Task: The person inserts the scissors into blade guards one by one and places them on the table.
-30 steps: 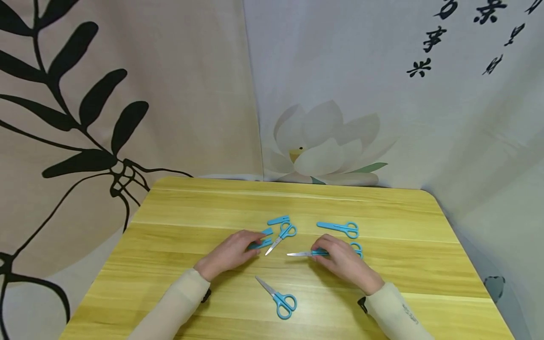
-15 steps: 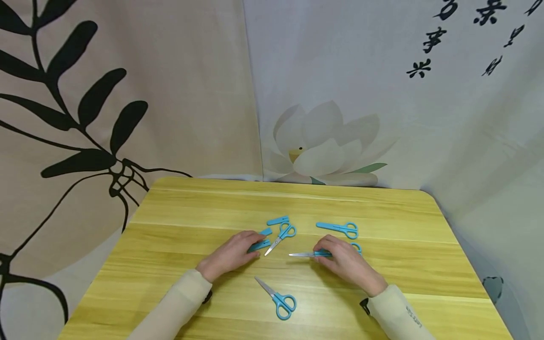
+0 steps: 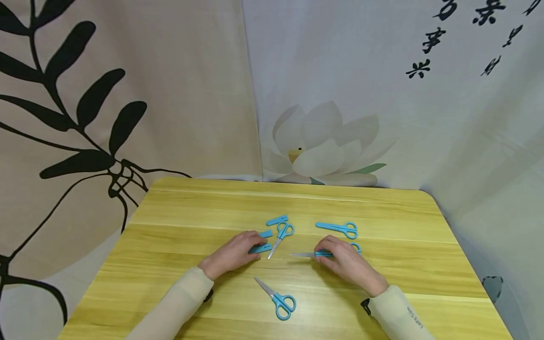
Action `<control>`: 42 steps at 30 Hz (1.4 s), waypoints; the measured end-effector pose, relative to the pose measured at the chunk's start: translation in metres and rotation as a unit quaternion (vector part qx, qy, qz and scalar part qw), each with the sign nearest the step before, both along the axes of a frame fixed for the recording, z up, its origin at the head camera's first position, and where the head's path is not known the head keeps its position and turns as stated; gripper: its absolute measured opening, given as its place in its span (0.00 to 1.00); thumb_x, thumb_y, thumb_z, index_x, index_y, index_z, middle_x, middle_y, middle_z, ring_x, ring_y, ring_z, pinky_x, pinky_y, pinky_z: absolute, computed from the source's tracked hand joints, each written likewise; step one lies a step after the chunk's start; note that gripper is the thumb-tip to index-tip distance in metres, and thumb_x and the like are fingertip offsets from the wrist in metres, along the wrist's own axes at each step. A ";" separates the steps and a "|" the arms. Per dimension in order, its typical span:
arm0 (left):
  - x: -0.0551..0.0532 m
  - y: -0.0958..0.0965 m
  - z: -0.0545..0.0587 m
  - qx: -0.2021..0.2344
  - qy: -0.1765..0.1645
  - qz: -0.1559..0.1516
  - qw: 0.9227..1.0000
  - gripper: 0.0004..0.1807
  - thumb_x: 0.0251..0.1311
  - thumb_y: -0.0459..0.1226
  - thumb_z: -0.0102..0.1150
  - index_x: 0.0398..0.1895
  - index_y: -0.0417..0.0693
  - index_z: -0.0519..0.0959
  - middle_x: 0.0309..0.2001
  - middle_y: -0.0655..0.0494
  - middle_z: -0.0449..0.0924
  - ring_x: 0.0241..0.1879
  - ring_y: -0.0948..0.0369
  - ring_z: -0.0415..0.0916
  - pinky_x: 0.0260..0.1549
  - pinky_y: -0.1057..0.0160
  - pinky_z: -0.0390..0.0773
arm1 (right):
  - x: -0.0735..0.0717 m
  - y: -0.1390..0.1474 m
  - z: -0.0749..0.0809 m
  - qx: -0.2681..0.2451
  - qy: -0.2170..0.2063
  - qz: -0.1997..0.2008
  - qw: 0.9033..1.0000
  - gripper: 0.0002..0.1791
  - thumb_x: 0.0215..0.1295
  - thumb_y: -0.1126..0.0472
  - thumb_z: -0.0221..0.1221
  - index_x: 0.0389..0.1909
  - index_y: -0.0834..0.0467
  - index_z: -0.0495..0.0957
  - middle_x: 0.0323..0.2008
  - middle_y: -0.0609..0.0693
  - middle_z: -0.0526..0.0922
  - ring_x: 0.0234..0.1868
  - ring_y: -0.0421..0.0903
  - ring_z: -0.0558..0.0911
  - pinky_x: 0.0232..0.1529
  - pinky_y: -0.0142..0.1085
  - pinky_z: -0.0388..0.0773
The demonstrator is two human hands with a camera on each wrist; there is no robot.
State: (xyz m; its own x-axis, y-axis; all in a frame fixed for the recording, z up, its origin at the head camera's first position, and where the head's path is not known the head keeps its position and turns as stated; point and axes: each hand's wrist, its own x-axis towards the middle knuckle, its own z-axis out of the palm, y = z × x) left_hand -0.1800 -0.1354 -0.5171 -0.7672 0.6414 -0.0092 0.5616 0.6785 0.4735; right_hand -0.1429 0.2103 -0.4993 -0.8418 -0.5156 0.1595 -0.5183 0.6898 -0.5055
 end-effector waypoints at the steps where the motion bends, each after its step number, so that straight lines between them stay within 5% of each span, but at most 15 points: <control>1: 0.000 0.000 0.000 0.000 0.002 -0.002 1.000 0.20 0.69 0.38 0.68 0.62 0.44 0.82 0.54 0.54 0.81 0.54 0.56 0.78 0.56 0.53 0.80 | 0.000 0.000 0.000 -0.001 -0.001 0.001 1.000 0.06 0.69 0.58 0.68 0.45 0.52 0.85 0.47 0.41 0.83 0.48 0.40 0.82 0.50 0.42 0.83; 8: -0.002 0.004 -0.002 0.004 0.018 -0.013 1.000 0.13 0.68 0.33 0.66 0.54 0.46 0.86 0.46 0.58 0.81 0.44 0.62 0.78 0.47 0.59 0.82 | 0.000 0.002 -0.002 -0.001 -0.002 0.006 1.000 0.06 0.70 0.58 0.68 0.45 0.51 0.85 0.46 0.41 0.83 0.47 0.39 0.82 0.49 0.41 0.83; 21: -0.001 0.001 -0.008 0.004 0.034 -0.025 0.999 0.09 0.72 0.30 0.61 0.52 0.47 0.83 0.47 0.56 0.78 0.47 0.59 0.75 0.51 0.56 0.80 | 0.003 0.002 -0.001 -0.016 -0.008 0.007 1.000 0.06 0.70 0.59 0.67 0.45 0.53 0.84 0.46 0.41 0.82 0.47 0.39 0.81 0.49 0.40 0.83; 42: 0.018 0.001 0.013 0.062 0.079 0.019 0.995 0.11 0.70 0.33 0.64 0.53 0.44 0.83 0.49 0.56 0.79 0.48 0.61 0.77 0.49 0.58 0.82 | 0.009 -0.007 0.004 -0.031 0.082 0.006 0.996 0.09 0.65 0.61 0.71 0.44 0.55 0.86 0.48 0.45 0.83 0.47 0.44 0.84 0.47 0.42 0.85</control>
State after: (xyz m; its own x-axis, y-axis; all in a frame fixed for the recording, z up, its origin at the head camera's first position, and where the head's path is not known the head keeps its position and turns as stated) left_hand -0.1621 -0.1341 -0.5042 -0.7762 0.6008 0.1912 0.6112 0.6426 0.4620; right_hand -0.1336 0.2028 -0.4950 -0.7955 -0.5108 0.3261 -0.6057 0.6527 -0.4551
